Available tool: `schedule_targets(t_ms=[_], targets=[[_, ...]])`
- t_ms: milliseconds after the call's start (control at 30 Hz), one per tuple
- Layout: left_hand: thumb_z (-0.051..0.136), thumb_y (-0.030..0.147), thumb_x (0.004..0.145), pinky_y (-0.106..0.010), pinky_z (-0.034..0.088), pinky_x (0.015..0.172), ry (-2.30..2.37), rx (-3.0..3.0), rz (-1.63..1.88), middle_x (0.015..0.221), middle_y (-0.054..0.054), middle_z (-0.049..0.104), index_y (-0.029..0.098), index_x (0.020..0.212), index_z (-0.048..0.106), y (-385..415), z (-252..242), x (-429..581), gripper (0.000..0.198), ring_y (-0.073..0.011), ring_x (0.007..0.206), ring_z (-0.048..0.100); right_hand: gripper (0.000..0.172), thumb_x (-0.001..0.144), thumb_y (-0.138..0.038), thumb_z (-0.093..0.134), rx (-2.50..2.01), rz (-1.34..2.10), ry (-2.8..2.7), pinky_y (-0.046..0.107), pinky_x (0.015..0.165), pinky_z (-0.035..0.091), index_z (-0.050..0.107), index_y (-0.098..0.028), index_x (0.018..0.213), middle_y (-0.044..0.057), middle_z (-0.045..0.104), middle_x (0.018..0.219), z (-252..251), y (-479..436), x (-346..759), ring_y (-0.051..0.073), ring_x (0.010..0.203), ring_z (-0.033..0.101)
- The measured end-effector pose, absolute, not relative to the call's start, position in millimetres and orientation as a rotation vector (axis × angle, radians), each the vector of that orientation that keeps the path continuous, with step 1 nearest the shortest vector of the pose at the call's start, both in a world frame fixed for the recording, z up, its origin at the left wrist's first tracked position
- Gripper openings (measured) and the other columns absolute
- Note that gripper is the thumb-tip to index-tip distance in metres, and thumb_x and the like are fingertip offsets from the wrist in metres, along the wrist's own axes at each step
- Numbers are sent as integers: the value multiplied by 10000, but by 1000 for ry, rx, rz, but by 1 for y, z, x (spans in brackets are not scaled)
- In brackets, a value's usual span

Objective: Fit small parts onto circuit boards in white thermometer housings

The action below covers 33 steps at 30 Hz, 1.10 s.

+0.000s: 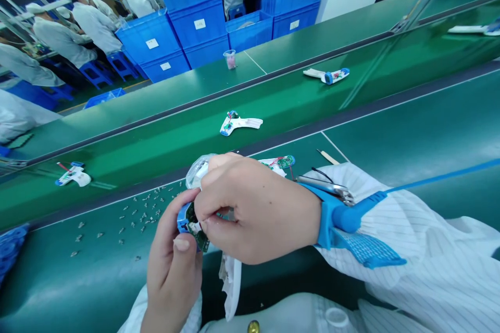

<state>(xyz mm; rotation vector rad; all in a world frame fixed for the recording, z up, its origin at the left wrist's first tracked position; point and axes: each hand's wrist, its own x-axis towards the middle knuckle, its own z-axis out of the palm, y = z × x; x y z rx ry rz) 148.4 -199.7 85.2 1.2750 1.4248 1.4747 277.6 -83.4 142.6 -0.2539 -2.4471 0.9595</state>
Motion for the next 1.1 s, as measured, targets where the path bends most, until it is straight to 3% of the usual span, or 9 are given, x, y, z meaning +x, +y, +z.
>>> schedule_targets(t_ms=[233,300,400,533,733,833,967,1100], targets=[[461,350,961,-253,395,965,1564,1448,1340,1378,31,523,404,1349,449,-203,85,146,393,-192,1228,503,290,767,-85,415,-312,886,-2536,296,611,262,416,-153,485,-16,411,494,144,-85,278,106,546,297],[485,345,946,-286,420,931,1614,1481,1298,1366,-13,538,374,1372,427,-204,87,146,431,-225,1179,551,305,773,-101,417,-335,867,-2561,305,606,255,403,-156,473,-12,389,487,144,-85,279,114,547,288],[583,340,880,-312,482,744,1660,1536,1186,1232,-99,616,305,1369,410,-203,89,146,520,-255,946,661,314,780,-103,410,-368,873,-2593,313,619,263,392,-158,472,-6,387,491,143,-86,279,119,552,286],[611,329,830,-347,461,621,1854,1640,1042,1038,-129,660,261,1274,452,-200,89,151,476,-277,743,674,278,774,-95,399,-465,840,-2586,305,623,275,352,-157,507,5,402,542,142,-89,282,124,588,305],[569,307,821,-402,458,599,1944,1658,898,969,-143,684,243,1265,438,-193,87,158,467,-345,728,666,259,742,-74,417,-449,929,-2483,270,614,305,363,-155,502,-20,395,516,133,-89,283,101,556,320],[597,305,811,-424,487,681,1815,1591,856,1093,-178,652,205,1347,390,-186,84,159,583,-358,879,655,247,730,-59,436,-459,1054,-2518,246,637,350,478,-153,505,-25,466,503,118,-72,285,98,577,408],[632,292,783,-473,444,865,1835,1505,996,1321,-191,511,208,1411,366,-180,77,159,687,-368,1083,559,204,807,-182,557,-1114,754,-2395,245,652,411,634,-144,622,-1,619,650,91,-8,308,128,684,556],[611,282,774,-415,480,754,1796,1431,1088,1269,-165,536,226,1400,418,-181,69,157,658,-335,966,592,314,979,-311,407,-1480,454,-2116,297,708,491,625,-112,872,24,609,811,74,77,351,164,809,606]])
